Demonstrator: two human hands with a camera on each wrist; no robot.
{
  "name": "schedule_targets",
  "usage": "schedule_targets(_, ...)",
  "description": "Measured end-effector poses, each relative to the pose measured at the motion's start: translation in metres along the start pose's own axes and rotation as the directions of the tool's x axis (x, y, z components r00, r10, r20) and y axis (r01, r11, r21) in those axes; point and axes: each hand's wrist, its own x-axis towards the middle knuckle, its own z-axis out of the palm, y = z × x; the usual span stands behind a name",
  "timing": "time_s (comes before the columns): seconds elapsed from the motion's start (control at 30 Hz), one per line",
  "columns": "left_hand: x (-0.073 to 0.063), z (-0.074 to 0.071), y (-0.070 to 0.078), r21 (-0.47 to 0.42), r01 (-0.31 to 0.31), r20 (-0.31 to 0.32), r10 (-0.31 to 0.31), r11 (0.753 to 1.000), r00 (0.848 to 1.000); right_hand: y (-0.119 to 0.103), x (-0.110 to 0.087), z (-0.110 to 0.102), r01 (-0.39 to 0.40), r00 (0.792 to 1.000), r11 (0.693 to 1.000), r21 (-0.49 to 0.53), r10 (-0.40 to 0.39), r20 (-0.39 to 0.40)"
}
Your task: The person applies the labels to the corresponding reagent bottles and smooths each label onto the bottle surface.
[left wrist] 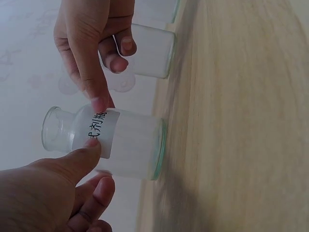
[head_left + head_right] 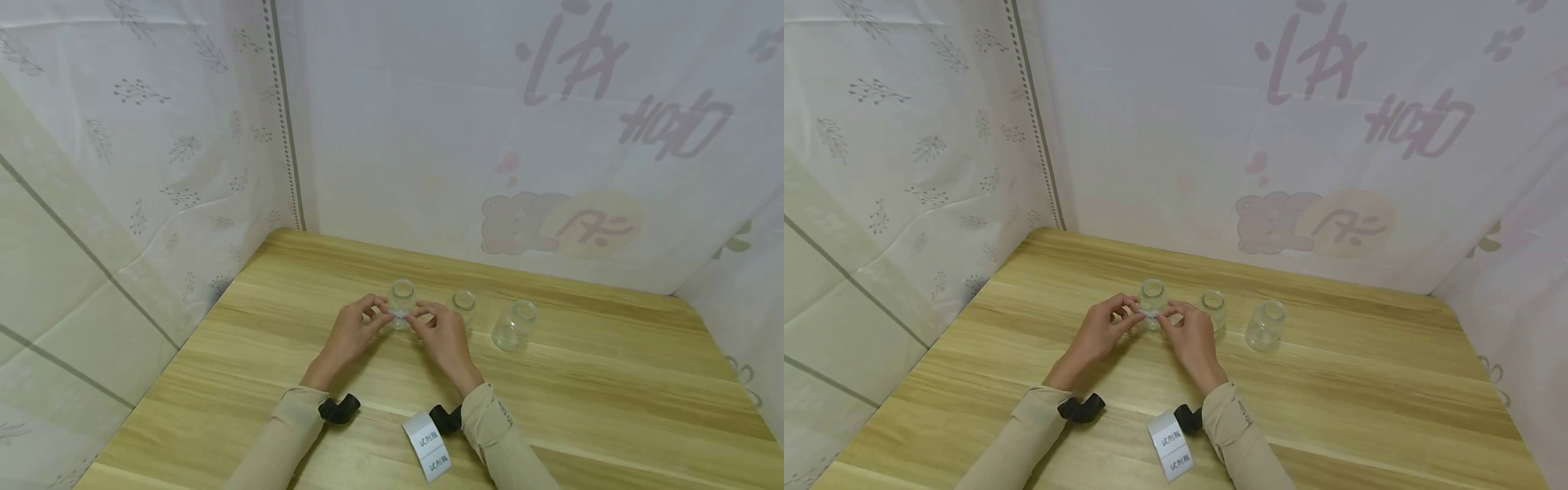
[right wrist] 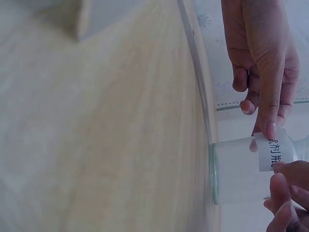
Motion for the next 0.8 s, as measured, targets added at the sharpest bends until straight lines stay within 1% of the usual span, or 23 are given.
schedule_targets(0.1, 0.0003, 0.0002, 0.0002, -0.001, -0.012, 0.000, 0.012, 1.000, 1.000, 0.0003, -0.0003, 0.0005, -0.006, 1.000, 1.000, 0.023, 0.006, -0.009)
schedule_targets(0.2, -0.0001, 0.0004, 0.0003, -0.003, -0.014, 0.003, 0.014, 1.000, 1.000, 0.0010, -0.0008, 0.0007, -0.003, 1.000, 1.000, 0.020, 0.003, -0.012)
schedule_targets(0.47, -0.0002, 0.0011, 0.0000, -0.009, -0.005, 0.013, 0.006, 1.000, 1.000, 0.0006, -0.0013, -0.0015, -0.033, 0.999, 0.999, 0.031, 0.033, 0.014)
schedule_targets(0.6, -0.0006, -0.0016, 0.0019, -0.018, 0.006, 0.047, -0.005, 1.000, 0.999, 0.0012, -0.0013, -0.0020, -0.027, 0.999, 1.000, 0.014, 0.027, 0.030)
schedule_targets(0.67, -0.0011, -0.0039, 0.0046, -0.023, 0.028, 0.064, -0.026, 0.999, 0.998, 0.0011, -0.0011, -0.0018, -0.025, 0.999, 1.000, -0.003, 0.025, 0.045)
schedule_targets(0.8, -0.0009, -0.0040, 0.0093, -0.005, 0.032, 0.057, -0.031, 0.999, 0.998, 0.0009, -0.0013, -0.0011, -0.021, 0.998, 0.999, -0.030, 0.023, 0.064)
